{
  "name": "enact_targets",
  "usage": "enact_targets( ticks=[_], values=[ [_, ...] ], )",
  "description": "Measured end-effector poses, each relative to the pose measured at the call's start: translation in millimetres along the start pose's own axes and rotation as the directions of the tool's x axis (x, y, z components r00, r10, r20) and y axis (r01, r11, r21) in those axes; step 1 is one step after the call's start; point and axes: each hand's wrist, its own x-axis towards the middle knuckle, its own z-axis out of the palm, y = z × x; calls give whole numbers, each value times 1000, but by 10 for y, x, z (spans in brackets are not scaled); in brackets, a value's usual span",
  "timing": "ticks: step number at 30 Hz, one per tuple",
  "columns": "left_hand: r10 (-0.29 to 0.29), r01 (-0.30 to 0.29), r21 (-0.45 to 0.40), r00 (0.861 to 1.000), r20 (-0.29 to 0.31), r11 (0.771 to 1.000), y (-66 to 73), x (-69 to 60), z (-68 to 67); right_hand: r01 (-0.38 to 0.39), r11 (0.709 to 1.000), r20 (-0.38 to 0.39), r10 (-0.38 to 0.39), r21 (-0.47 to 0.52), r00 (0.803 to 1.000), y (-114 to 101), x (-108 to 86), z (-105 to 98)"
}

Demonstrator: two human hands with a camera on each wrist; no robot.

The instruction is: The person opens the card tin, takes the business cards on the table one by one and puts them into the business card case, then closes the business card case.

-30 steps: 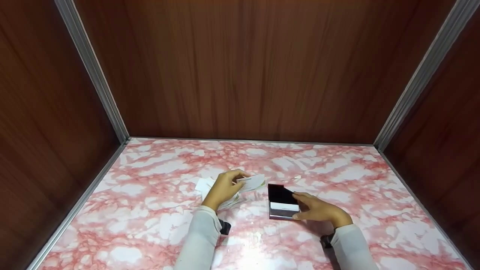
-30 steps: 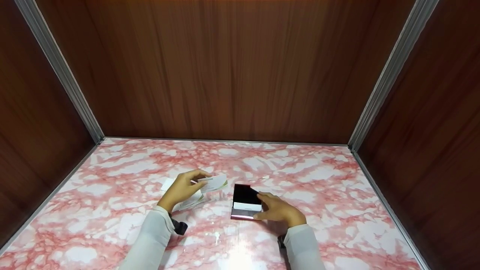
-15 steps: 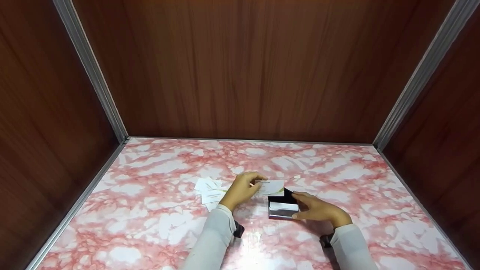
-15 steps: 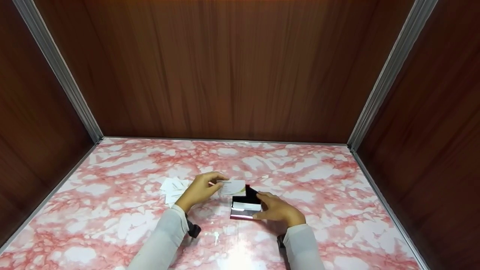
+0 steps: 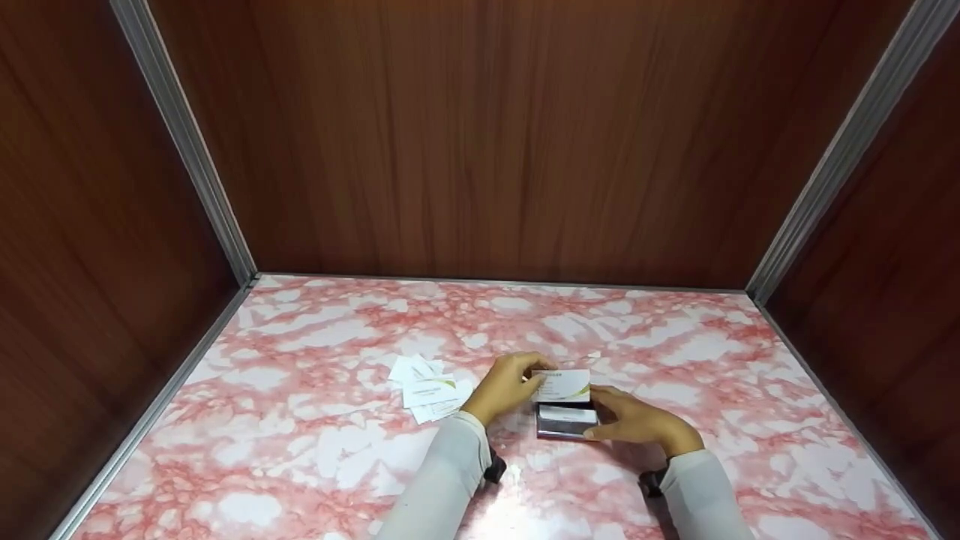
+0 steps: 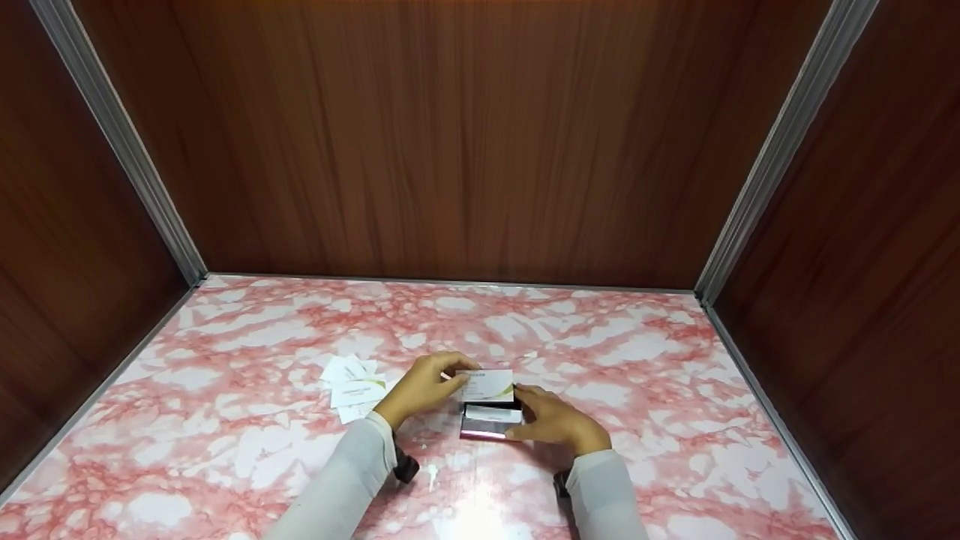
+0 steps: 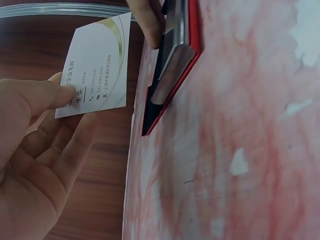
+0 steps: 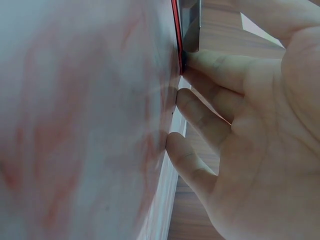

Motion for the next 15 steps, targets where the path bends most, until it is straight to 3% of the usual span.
enact_targets(
  ticks=[9, 15],
  values=[
    [-31, 32, -27, 999, 42, 999, 25, 3, 117, 32, 999, -2, -32, -6, 999, 3, 13, 2],
    [-70, 69, 22, 995, 66, 997, 0, -10, 172, 43, 999, 7, -43, 25, 999, -4, 12, 0]
  ],
)
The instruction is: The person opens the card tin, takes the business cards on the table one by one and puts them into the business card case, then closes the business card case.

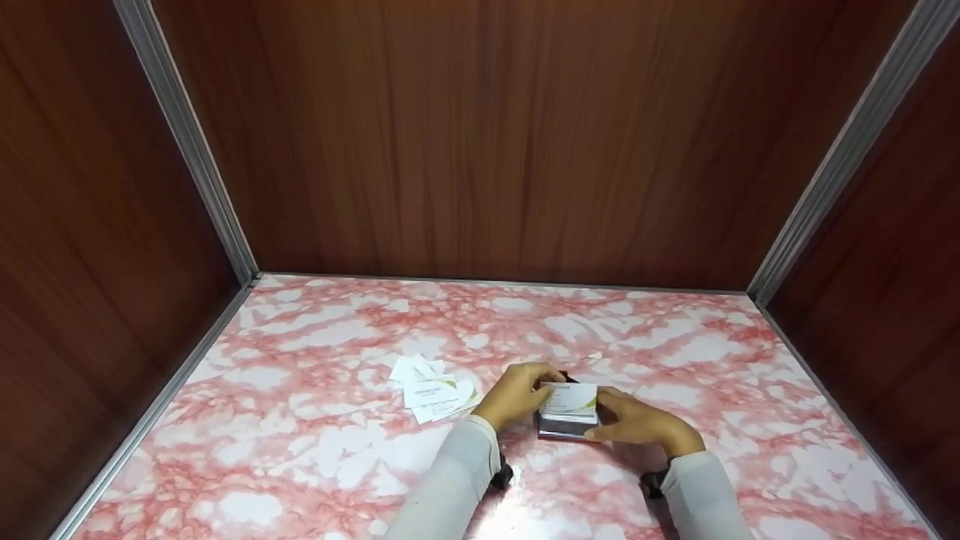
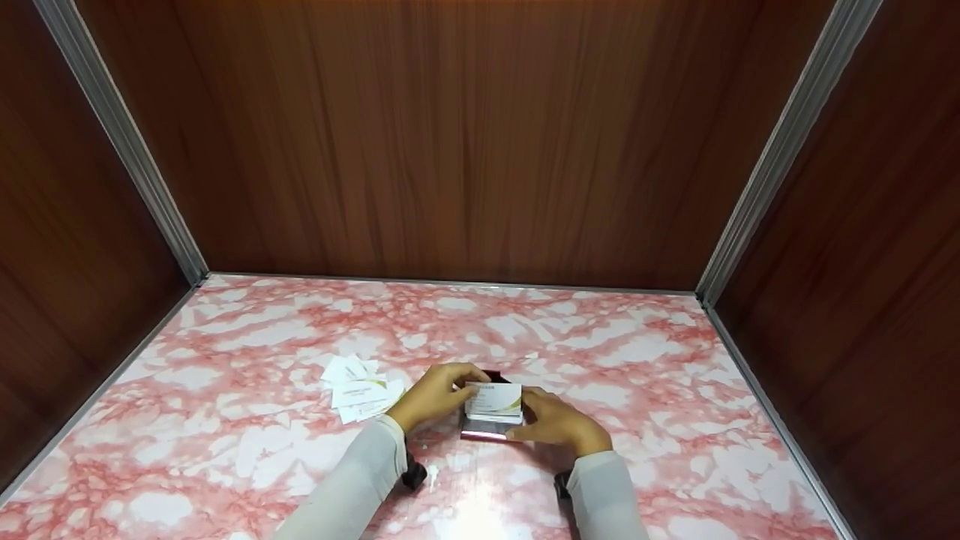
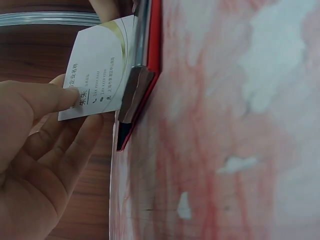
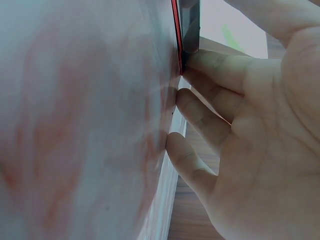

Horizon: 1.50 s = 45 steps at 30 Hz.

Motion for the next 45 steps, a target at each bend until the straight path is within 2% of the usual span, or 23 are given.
enact_targets(
  ticks=[5, 11, 20, 24, 29, 37, 40, 45],
  values=[
    [-27, 27, 28, 1000, 12, 999, -7, -1, 24, 6, 1000, 9, -6, 21, 1000, 10, 2, -3],
    [-51, 48, 72, 998, 33, 996, 20, -10, 41, 14, 1000, 5, -14, 1, 1000, 21, 8, 6],
    [-40, 22, 173, 994, 100, 985, 50, -52, 49, -72, 997, 13, 72, -23, 997, 5, -4, 5],
    [-31, -1, 213, 989, 146, 977, 68, -67, 46, -58, 998, 28, 58, -20, 998, 5, -15, -9],
    [-11, -31, 249, 987, 163, 968, 86, -65, 52, -36, 999, 35, 36, -7, 999, 7, -20, -18],
    [-39, -14, 279, 982, 184, 960, 118, -71, 68, -48, 999, 41, 47, 18, 998, 6, -24, -10],
    [-16, -40, 311, 984, 176, 950, 130, -92, 69, -53, 999, 35, 52, 10, 998, 8, -23, -9],
    [56, -111, 384, 987, 153, 916, 145, -126, 72, -59, 998, 27, 59, -2, 998, 7, -25, -6]
  ],
)
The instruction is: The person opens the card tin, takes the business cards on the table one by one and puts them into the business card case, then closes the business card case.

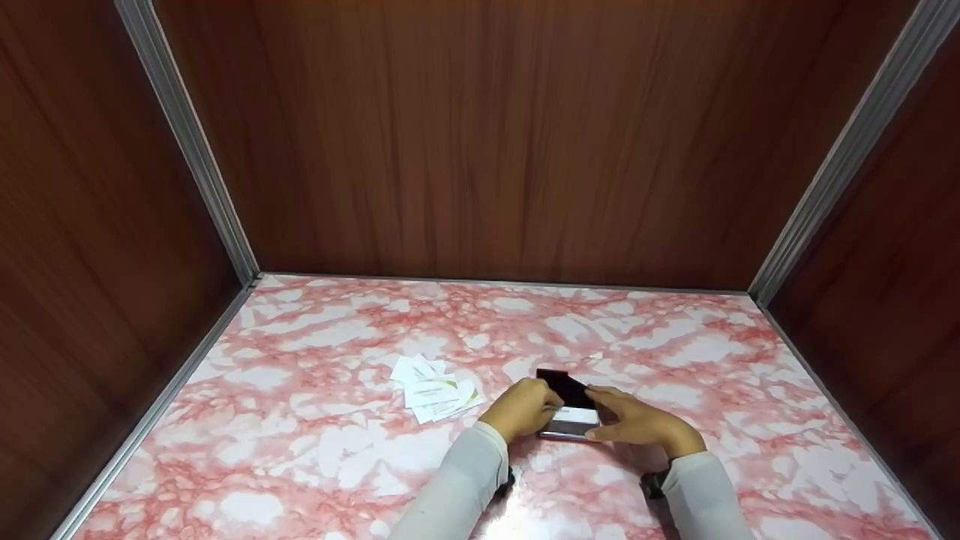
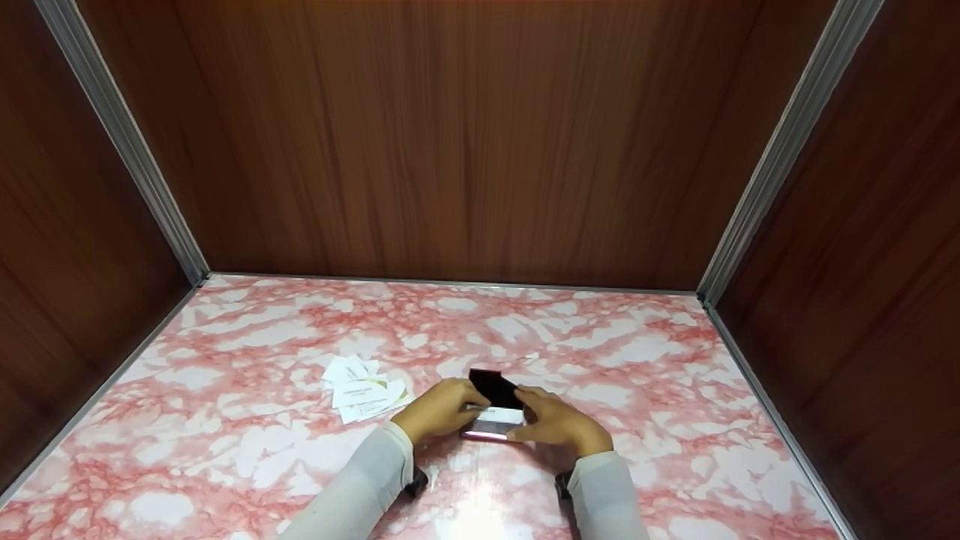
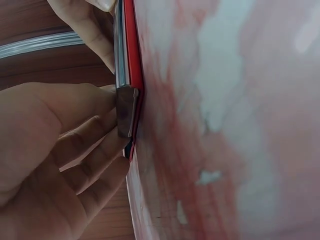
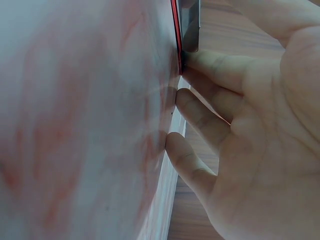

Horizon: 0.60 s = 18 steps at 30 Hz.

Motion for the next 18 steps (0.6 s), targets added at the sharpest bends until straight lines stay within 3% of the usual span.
enact_targets(
  ticks=[7, 13, 18],
  values=[
    [0, 0, 40, 1000, -3, 999, 15, -4, -2, -8, 1000, 4, 8, -5, 1000, 4, 11, 7],
    [-32, 33, -25, 999, 22, 999, 2, -10, -18, 5, 1000, 6, -5, 2, 1000, 6, 8, 5],
    [-17, 22, -84, 999, 51, 996, -11, -41, -57, 25, 1000, 7, -25, 3, 1000, -1, -3, -4]
  ],
)
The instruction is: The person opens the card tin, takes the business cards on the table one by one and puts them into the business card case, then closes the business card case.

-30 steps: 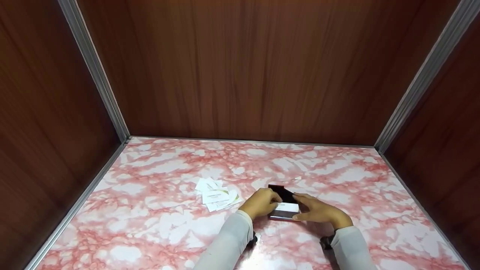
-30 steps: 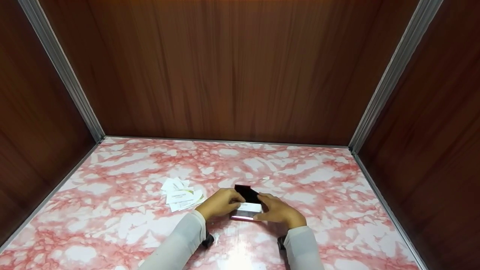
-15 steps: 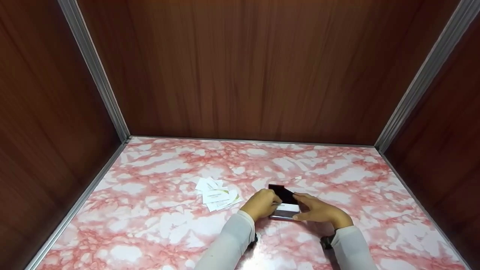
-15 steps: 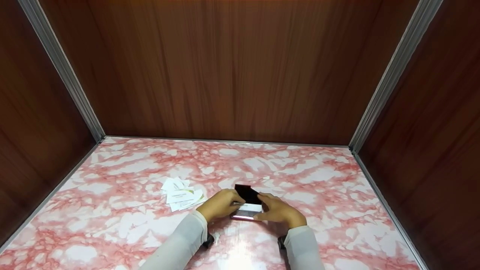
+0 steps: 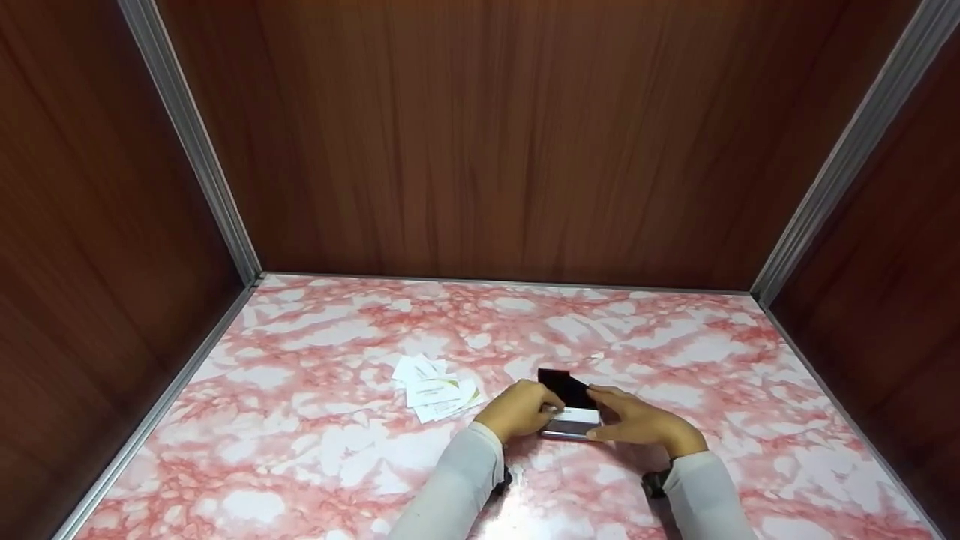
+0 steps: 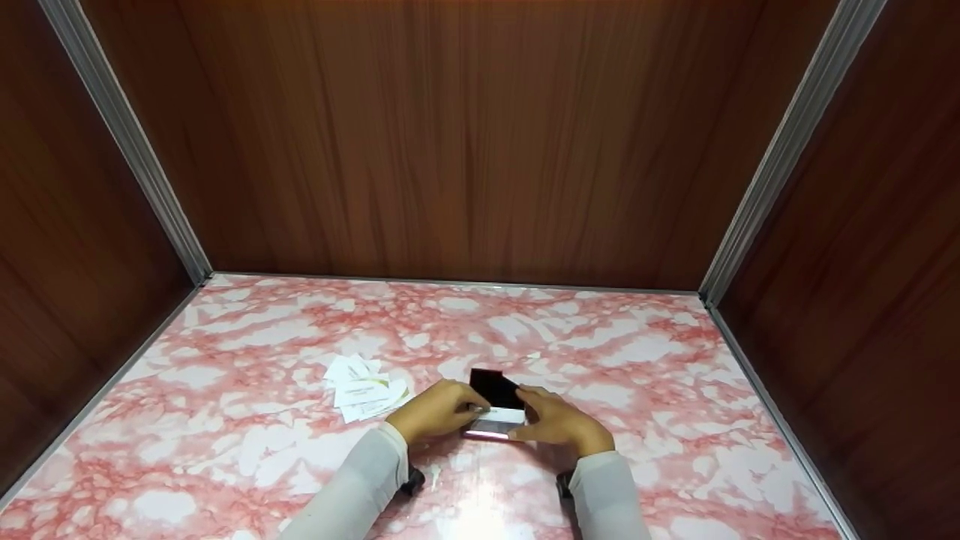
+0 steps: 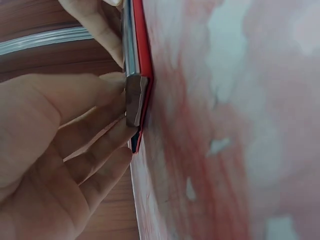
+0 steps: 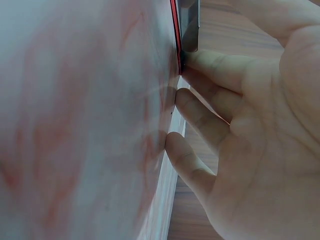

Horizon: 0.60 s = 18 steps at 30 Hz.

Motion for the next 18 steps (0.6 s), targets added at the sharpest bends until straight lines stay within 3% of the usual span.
enact_targets(
  ticks=[9, 18],
  values=[
    [19, -19, -11, 1000, -9, 1000, -55, -80, -53, -7, 999, -20, 7, -37, 1000, 22, 24, -2],
    [-91, 87, -67, 994, -63, 994, -220, -336, -242, -18, 999, -19, 17, -45, 1000, 4, 12, -3]
  ],
)
